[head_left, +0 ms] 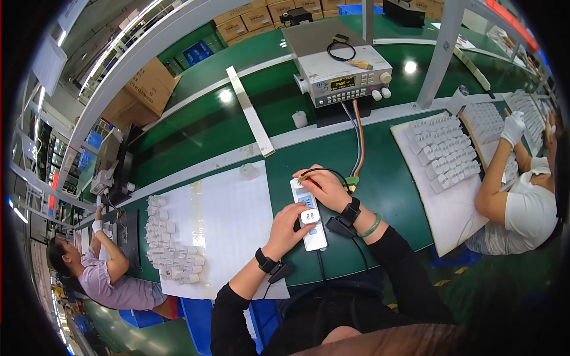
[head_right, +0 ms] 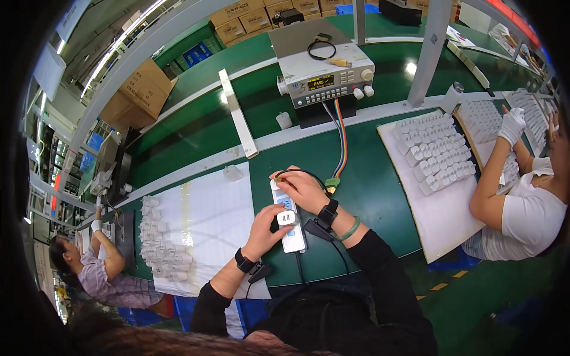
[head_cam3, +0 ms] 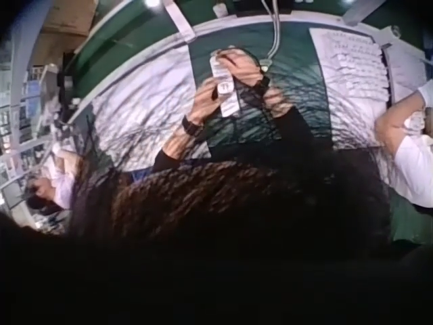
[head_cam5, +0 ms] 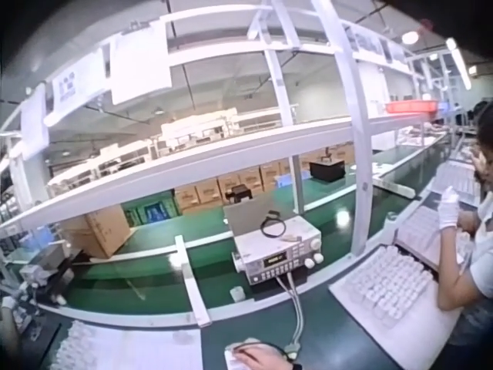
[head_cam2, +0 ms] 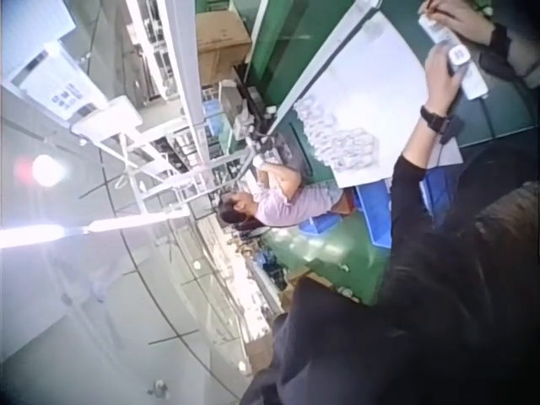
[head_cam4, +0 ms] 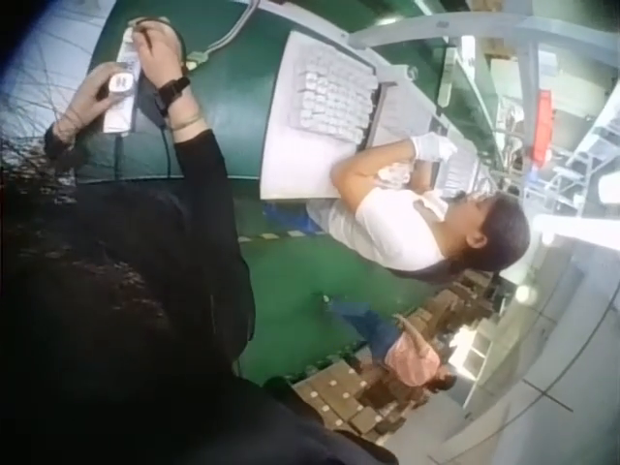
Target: The person picks up a power adapter, plugs it into a power strip, and touches a probe to it. They then remove the adapter and place it on a white sheet, repeating the process with several more units.
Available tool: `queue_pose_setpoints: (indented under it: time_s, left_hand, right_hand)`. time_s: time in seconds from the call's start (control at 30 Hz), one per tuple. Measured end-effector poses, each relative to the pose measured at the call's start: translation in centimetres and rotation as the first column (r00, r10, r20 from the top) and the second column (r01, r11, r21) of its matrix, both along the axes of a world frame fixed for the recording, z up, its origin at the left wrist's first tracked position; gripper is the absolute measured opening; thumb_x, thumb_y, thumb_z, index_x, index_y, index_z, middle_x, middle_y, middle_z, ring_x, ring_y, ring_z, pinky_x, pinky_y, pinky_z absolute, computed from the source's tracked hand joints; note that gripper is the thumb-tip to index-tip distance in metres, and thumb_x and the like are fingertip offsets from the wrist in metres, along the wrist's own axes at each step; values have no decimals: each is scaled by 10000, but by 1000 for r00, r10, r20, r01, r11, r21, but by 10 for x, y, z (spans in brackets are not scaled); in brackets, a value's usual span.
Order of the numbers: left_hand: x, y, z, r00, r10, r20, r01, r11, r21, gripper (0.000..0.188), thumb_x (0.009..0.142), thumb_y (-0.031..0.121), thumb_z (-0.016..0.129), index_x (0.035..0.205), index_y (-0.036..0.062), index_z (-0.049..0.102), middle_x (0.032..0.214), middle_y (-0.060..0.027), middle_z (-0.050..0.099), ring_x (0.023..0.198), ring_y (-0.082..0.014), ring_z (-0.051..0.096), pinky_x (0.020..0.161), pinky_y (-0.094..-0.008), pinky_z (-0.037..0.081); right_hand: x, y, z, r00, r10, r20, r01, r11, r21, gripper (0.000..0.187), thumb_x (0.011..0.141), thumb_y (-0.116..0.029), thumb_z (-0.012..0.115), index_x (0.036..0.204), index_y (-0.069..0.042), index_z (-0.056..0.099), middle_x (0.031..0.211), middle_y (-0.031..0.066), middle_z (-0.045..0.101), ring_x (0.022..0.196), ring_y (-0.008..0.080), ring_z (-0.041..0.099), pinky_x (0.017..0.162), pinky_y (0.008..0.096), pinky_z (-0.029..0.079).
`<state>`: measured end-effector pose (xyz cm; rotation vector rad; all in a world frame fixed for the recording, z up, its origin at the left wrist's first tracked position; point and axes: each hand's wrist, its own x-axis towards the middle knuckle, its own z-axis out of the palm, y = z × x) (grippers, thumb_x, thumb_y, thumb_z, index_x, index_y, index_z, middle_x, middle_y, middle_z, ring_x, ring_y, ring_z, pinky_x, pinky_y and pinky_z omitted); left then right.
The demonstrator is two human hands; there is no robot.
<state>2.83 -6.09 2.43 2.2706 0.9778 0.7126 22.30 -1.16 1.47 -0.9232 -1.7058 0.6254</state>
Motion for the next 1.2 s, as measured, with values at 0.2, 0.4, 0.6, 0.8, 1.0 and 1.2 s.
queue_pose_setpoints:
  time_s: [0.2, 0.4, 0.6, 0.8, 1.0, 1.2]
  left_hand:
    - [-22, 49, -8, 910, 198, 365, -8, 888, -460, 444, 740, 141, 763, 1137, 45, 590, 1270, -88, 563, 1145, -243, 544, 996, -367, 401]
    - [9, 71, -24, 957, 110, 269, -47, 972, -229, 451, 757, 143, 744, 1173, 41, 604, 1216, -101, 597, 1104, -248, 568, 974, -356, 422]
    - [1, 74, -32, 957, 127, 261, -73, 975, -208, 389, 757, 192, 742, 1116, 74, 653, 1100, -96, 657, 1012, -258, 607, 900, -349, 456]
    - [0, 73, -29, 967, 119, 226, -77, 979, -186, 418, 769, 176, 733, 1156, 60, 629, 1116, -103, 649, 1041, -247, 599, 928, -337, 449]
    - [6, 78, -27, 947, 72, 312, 13, 964, -264, 415, 792, 142, 719, 1180, 40, 611, 1142, -91, 639, 1060, -209, 592, 937, -314, 448]
    - [2, 79, -43, 935, 116, 335, -38, 973, -229, 329, 804, 103, 694, 1118, 22, 642, 1081, -96, 648, 994, -204, 603, 884, -315, 464]
  right_hand:
    - [-10, -11, 22, 996, -18, 91, 32, 988, -151, 199, 883, -149, 576, 968, 13, 655, 977, 98, 680, 843, 256, 611, 786, 350, 483]
    - [-5, -6, 7, 997, -69, -23, 71, 995, 72, 181, 876, -126, 587, 959, 20, 653, 900, 85, 660, 819, 238, 604, 744, 320, 478]
    - [-14, -14, 65, 935, -55, -351, 51, 999, -18, 162, 886, -107, 572, 948, 20, 651, 925, 91, 633, 797, 217, 592, 734, 299, 467]
    - [2, -54, 75, 979, -8, -204, -16, 993, -120, 145, 896, -99, 560, 909, 3, 662, 859, 70, 605, 787, 164, 578, 724, 294, 461]
    - [-6, -90, 29, 995, -97, 9, 97, 982, -165, 146, 877, -121, 586, 942, -28, 677, 848, 90, 619, 783, 231, 603, 728, 310, 480]
    - [-10, -87, 2, 982, -133, 135, 143, 988, -66, 192, 889, -223, 617, 998, -74, 670, 953, 93, 633, 905, 258, 614, 776, 355, 498]
